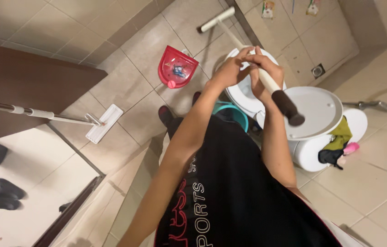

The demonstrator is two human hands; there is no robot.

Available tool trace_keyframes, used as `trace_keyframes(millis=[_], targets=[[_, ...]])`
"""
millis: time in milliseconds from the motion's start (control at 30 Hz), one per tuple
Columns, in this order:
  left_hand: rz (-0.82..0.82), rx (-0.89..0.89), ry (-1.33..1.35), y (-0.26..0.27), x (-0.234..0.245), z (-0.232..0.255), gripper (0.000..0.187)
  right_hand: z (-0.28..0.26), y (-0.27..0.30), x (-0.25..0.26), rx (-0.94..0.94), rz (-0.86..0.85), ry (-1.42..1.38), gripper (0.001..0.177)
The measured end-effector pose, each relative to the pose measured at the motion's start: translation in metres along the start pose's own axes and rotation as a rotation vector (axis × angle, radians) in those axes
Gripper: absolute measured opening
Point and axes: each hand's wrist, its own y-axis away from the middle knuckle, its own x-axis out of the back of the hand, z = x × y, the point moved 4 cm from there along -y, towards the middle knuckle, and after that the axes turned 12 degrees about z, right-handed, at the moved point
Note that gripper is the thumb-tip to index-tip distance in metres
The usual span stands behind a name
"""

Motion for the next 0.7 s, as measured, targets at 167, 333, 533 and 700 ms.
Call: trace_keyframes(millis=[167,333,533,700], targets=[[0.049,-0.063,-0.224,-0.001,-0.011,-0.013,0.069,0.030,-0.009,0.016,-0.053,-0.053,-0.134,0.025],[0.012,0.254,-0.354,0.005,-0.014,-0.021,0.076,0.026,-0.014,0.031,0.007,-0.197,-0.073,0.029],[0.025,0.255,-0.319,0.010,-0.022,-0.030,0.082,0.012,-0.023,0.032,0.034,-0.325,-0.158,0.031],[0.032,0.260,-0.318,0.015,-0.015,-0.037,0.074,-0.010,-0.020,0.038,-0.037,-0.370,-0.202,0.034]])
